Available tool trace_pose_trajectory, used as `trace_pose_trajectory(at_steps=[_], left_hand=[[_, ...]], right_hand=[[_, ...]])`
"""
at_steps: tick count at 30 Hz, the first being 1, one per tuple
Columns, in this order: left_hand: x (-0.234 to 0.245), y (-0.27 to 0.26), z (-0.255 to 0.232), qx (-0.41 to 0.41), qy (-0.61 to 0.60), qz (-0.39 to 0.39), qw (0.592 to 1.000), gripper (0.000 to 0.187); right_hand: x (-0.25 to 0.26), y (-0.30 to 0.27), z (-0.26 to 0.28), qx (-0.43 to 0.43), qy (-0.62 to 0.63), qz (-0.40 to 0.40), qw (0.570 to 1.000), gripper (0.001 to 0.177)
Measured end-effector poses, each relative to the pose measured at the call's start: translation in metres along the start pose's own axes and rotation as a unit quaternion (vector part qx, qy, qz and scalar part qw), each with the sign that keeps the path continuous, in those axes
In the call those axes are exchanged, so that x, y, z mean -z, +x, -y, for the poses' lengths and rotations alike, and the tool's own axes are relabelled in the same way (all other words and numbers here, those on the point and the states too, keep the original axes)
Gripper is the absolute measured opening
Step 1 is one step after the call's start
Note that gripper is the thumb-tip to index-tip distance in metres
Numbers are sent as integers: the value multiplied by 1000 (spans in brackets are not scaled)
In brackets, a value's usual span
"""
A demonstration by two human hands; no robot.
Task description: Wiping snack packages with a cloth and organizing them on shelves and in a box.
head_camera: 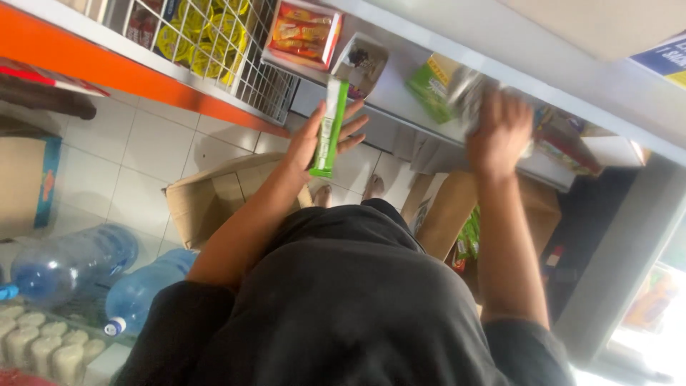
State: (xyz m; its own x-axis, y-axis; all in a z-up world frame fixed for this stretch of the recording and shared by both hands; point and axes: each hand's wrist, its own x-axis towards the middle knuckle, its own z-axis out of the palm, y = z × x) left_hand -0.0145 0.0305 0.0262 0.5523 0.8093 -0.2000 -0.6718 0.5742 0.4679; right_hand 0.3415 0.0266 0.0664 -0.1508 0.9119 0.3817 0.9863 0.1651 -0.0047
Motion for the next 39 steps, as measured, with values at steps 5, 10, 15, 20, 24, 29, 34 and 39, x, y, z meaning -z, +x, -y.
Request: trace_pose_trajectory(at_steps=[5, 10, 15, 20, 24, 29, 34, 39], left_hand=[[-4, 10, 26, 71, 30, 12, 997, 77], [-10, 7, 45, 52, -8, -71, 996, 63], [18, -11, 47, -50, -144, 50, 987, 48], [-46, -27, 23, -43, -11, -89, 995, 49], [-16, -24, 16, -71, 200, -140, 967, 57], [-54, -39, -11, -105, 50, 24, 993, 47], [-31, -38, -22, -144, -9, 7, 990, 28], [-32, -36, -8, -116, 73, -60, 989, 31]], right_hand=[[32, -10, 117, -50, 279, -25, 959, 41], [27, -22, 196, -97, 344, 50, 933, 51], [72, -33, 221, 39, 414, 44, 908, 73], [29, -62, 199, -139, 580, 44, 801, 62], [48, -65, 187, -340, 761, 8, 553, 56], [48, -73, 187, -387, 788, 19, 479, 57], [73, -72, 176, -347, 577, 142, 726, 40], [106, -45, 210, -127, 375, -28, 918, 36]])
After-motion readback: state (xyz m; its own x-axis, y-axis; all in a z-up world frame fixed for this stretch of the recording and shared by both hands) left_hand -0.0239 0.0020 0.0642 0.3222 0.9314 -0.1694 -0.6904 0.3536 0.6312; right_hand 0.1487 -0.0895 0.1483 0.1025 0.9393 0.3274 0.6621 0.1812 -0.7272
